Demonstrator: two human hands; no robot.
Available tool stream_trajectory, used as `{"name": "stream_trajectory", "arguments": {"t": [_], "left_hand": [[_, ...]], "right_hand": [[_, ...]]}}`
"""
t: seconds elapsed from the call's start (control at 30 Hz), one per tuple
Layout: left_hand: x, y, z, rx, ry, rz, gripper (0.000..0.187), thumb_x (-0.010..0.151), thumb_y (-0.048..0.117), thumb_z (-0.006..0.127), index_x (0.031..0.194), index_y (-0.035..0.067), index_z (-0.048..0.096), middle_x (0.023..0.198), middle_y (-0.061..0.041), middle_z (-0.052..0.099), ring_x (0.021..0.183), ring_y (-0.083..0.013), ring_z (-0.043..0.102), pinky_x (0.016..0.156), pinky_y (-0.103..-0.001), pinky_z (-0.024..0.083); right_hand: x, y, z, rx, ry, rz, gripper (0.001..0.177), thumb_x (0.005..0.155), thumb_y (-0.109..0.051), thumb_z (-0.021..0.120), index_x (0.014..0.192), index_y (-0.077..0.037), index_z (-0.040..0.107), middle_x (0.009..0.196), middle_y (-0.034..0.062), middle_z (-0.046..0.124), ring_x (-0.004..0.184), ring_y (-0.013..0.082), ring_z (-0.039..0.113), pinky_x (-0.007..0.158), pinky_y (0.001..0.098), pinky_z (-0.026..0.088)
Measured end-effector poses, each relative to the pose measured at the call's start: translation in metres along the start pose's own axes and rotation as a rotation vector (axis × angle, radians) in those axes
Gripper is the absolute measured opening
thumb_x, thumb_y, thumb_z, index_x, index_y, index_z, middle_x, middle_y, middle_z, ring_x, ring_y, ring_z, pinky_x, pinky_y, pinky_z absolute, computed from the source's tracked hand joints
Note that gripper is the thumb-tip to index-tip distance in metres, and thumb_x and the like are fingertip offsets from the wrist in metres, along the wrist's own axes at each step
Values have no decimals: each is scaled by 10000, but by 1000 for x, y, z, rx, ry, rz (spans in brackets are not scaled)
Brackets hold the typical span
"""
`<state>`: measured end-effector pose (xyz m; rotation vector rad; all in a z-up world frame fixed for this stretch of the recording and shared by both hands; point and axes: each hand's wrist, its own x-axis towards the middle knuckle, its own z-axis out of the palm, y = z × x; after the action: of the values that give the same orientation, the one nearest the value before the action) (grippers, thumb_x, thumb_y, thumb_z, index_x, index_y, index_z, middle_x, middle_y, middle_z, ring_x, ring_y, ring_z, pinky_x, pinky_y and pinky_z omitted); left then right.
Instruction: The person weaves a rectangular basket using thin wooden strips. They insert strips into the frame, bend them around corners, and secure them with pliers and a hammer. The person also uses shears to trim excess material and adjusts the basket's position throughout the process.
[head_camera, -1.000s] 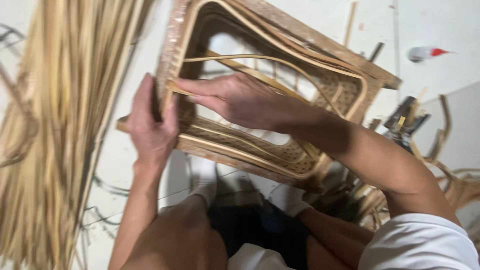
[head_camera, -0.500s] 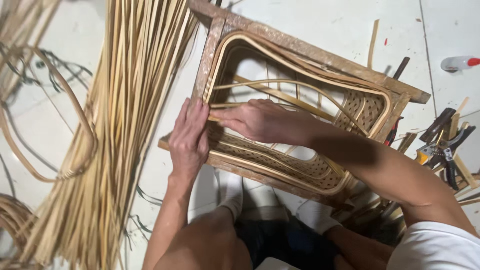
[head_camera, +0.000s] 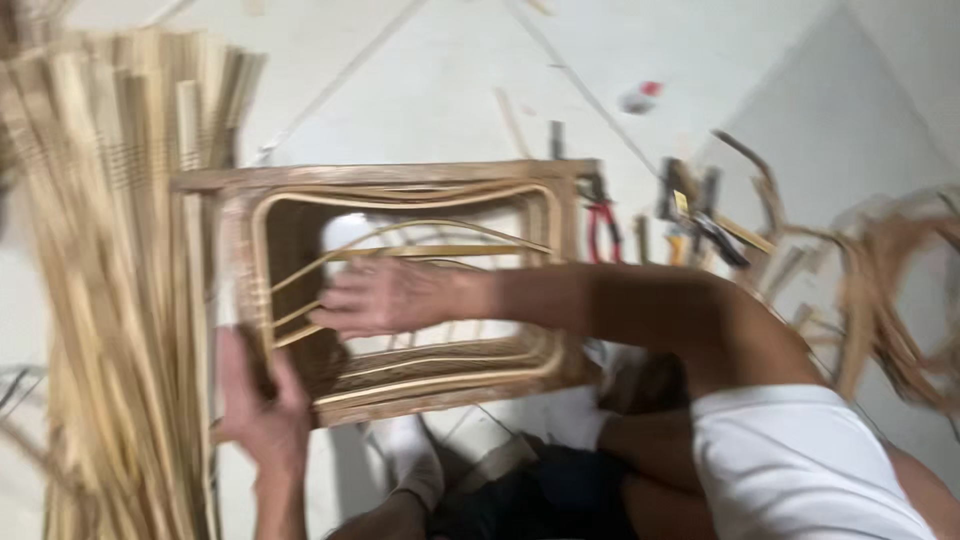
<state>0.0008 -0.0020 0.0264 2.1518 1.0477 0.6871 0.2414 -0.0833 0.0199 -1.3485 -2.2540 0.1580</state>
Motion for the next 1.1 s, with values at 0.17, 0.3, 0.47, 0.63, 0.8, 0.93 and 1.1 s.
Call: {"name": "stream_trajectory", "arguments": {"t": [0.17, 0.3, 0.47, 0.63, 0.8, 0.93, 1.1], "left_hand": [[1, -13, -17, 386, -353, -382, 584, 1003, 279, 716, 1506, 12, 581, 981, -271, 749, 886, -428, 733, 865, -500, 567], [-9, -30, -17, 481, -353, -366, 525, 987, 309, 710, 1376, -26, 601, 879, -255, 733, 788, -445, 720, 782, -530, 572], [-16, -29, -16, 145, -260, -331, 438, 1069, 289, 639, 1336, -50, 564, 926, -224, 715, 828, -368, 753, 819, -485, 611], [-12, 23, -17, 364, -123, -185, 572, 966, 171, 757, 1409, -118, 539, 1228, -347, 636, 1145, -466, 644, 972, -547, 556], [-10, 62, -7, 22, -396, 426, 503, 834, 255, 777, 1277, 62, 641, 1254, -182, 678, 1190, -363, 664, 1026, -495, 543], [-3, 93, 45, 14, -760, 805, 804, 854, 614, 661, 1346, -16, 570, 1097, -253, 718, 935, -375, 717, 854, -495, 577], [-19, 92, 66, 272, -1235, 526, 706, 956, 503, 620, 1450, 18, 485, 1153, -230, 689, 689, -282, 710, 585, -415, 617]], "right_hand": [[-74, 21, -109, 25, 186, 200, 402, 996, -257, 743, 1317, -36, 641, 1307, 135, 670, 1226, 290, 644, 1036, 447, 544], [-188, -19, -226, -189, 77, 777, 397, 1018, -201, 678, 1364, -12, 633, 1186, 179, 739, 1040, 302, 703, 914, 445, 565], [-316, -92, -188, -56, -261, 1798, 384, 1011, -364, 612, 1282, -98, 661, 1075, 174, 734, 839, 318, 726, 711, 458, 612], [-423, -154, -72, -91, -25, 1847, 444, 888, -362, 730, 1148, -13, 642, 953, 190, 730, 859, 351, 697, 799, 470, 548], [-461, -160, -49, 36, 83, 1994, 415, 957, -311, 677, 1250, -19, 635, 1005, 231, 742, 880, 349, 715, 781, 468, 566], [-459, -163, -100, -67, 6, 1935, 353, 1047, -304, 587, 1288, -52, 645, 846, 230, 721, 680, 306, 708, 648, 459, 563], [-304, -180, -204, 125, -160, 1807, 333, 1027, -306, 472, 1268, -130, 620, 646, 120, 644, 475, 214, 585, 429, 404, 504]]}}
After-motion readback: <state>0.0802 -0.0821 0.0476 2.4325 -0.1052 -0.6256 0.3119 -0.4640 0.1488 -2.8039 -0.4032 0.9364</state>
